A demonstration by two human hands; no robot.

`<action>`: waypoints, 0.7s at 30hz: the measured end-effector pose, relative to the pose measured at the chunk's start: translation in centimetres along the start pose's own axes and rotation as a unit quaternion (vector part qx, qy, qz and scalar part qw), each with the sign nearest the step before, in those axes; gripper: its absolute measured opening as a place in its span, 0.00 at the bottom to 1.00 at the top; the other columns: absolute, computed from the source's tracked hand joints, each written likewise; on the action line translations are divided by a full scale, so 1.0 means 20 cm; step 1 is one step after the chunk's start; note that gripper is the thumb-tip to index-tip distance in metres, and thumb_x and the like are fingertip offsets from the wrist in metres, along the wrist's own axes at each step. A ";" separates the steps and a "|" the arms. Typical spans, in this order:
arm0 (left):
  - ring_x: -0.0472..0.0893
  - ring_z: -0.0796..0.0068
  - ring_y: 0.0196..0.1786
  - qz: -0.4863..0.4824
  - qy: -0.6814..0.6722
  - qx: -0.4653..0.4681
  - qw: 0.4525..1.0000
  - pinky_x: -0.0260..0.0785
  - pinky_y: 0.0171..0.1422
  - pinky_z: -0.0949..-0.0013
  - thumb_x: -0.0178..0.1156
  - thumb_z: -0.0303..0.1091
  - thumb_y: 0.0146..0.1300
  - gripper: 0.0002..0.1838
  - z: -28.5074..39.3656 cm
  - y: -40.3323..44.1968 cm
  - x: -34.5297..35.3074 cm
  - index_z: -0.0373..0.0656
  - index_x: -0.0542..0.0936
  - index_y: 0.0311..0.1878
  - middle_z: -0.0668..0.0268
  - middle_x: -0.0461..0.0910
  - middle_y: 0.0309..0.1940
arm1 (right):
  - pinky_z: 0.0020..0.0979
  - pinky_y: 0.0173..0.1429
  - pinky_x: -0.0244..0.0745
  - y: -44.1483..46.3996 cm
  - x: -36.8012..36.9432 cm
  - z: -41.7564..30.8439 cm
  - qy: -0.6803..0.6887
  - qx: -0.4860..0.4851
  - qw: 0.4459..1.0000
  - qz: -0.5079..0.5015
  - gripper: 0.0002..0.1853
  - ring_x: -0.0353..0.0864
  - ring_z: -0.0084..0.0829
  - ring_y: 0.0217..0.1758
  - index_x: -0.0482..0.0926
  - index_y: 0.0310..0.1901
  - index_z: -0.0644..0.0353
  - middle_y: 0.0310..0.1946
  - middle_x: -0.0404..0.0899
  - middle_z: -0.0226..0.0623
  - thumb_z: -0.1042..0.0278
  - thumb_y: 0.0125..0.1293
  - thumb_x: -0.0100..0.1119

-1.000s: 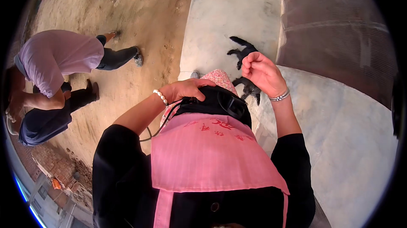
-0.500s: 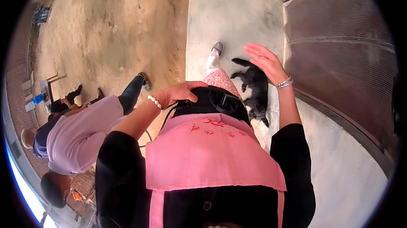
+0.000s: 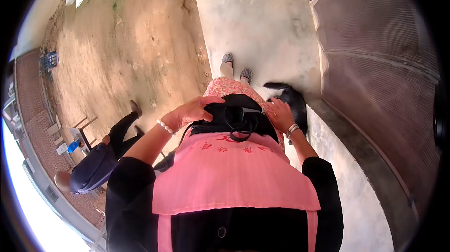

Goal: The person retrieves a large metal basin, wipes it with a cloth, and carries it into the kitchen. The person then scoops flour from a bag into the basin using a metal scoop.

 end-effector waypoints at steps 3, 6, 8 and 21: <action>0.69 0.74 0.56 -0.055 -0.089 -0.040 0.994 0.58 0.63 0.75 0.52 0.09 0.39 0.36 0.17 0.08 -0.05 0.34 0.67 0.59 0.62 0.71 0.54 | 0.34 0.57 0.65 0.11 -0.37 0.28 -0.003 0.147 0.975 0.165 0.13 0.72 0.34 0.52 0.74 0.47 0.58 0.48 0.73 0.41 0.72 0.59 0.53; 0.69 0.73 0.56 -0.054 -0.004 -0.024 0.998 0.58 0.64 0.74 0.51 0.11 0.43 0.35 0.31 0.14 -0.09 0.35 0.65 0.60 0.61 0.71 0.54 | 0.32 0.50 0.67 0.35 -0.79 0.01 0.420 0.085 0.874 0.229 0.07 0.75 0.32 0.40 0.79 0.33 0.56 0.32 0.77 0.32 0.74 0.51 0.62; 0.70 0.74 0.55 -0.067 -0.061 -0.040 0.995 0.61 0.62 0.73 0.50 0.14 0.48 0.31 0.38 0.16 -0.07 0.35 0.65 0.61 0.61 0.71 0.54 | 0.30 0.46 0.67 0.45 -1.04 -0.39 0.325 -0.151 0.915 0.185 0.05 0.72 0.30 0.40 0.80 0.30 0.56 0.33 0.74 0.30 0.76 0.49 0.63; 0.76 0.78 0.45 -0.004 0.086 0.005 0.996 0.70 0.51 0.75 0.51 0.30 0.63 0.16 0.41 0.37 -0.20 0.35 0.74 0.53 0.63 0.78 0.44 | 0.28 0.40 0.71 0.65 -1.11 -0.61 0.362 -0.234 0.901 -0.036 0.04 0.76 0.29 0.32 0.79 0.28 0.57 0.25 0.76 0.31 0.76 0.50 0.58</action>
Point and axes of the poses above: each hand's wrist, its own y-axis towards the middle knuckle, its own x-axis out of the palm, z = x × y, the point moved 6 cm from there along y, towards the middle knuckle
